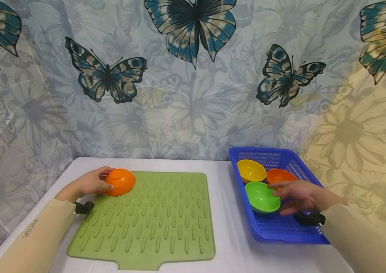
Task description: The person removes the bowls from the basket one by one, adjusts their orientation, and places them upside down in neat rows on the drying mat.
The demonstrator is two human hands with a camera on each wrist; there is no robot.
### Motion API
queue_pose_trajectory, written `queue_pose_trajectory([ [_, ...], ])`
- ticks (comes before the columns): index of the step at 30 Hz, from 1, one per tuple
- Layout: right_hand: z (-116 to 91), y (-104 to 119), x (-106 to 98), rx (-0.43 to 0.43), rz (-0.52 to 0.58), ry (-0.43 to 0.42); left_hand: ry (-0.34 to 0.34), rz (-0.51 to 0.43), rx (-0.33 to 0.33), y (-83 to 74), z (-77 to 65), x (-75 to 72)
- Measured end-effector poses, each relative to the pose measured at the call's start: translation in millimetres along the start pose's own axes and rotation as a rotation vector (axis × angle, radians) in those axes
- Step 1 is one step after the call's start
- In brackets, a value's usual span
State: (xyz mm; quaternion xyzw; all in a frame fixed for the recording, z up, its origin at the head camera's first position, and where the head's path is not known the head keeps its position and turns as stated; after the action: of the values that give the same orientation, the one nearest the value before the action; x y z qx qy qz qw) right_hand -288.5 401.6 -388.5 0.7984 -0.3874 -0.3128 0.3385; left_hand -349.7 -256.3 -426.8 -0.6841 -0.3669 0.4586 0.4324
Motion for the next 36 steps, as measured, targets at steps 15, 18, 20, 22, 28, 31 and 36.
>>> queue_pose_trajectory([
  [15,13,-6,6,0.044,-0.006,-0.035,-0.005,0.004,-0.007,1.7,1.7,-0.5],
  [18,14,-6,7,0.044,0.02,-0.025,-0.005,0.004,-0.008,1.6,1.4,-0.7],
  [20,15,-5,8,0.045,0.037,-0.017,-0.005,0.004,-0.006,1.5,1.3,-0.8],
  [22,15,-5,9,0.047,0.051,-0.014,-0.006,0.003,-0.005,1.2,1.1,-0.8],
  [28,14,-5,9,0.028,0.065,-0.032,-0.001,0.004,-0.006,0.1,-0.4,-0.3],
  [31,13,-5,9,0.018,0.062,-0.04,0.001,-0.001,-0.004,0.0,-0.8,-0.5],
  [36,11,-5,10,0.016,0.049,-0.042,0.003,-0.004,-0.004,0.4,-0.7,-0.5],
])
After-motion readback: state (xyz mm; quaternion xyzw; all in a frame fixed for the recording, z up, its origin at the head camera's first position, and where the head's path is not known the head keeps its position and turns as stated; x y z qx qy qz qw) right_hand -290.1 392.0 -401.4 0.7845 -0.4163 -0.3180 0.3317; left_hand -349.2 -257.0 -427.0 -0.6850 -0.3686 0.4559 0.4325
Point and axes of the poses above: each hand's wrist, its own z-axis towards the middle knuckle, its own x-axis out of the palm, y = z × x, the point moved 5 cm from there along z, towards the middle knuckle, and after that the axes turned 12 degrees about -z, right-handed, at the moved point
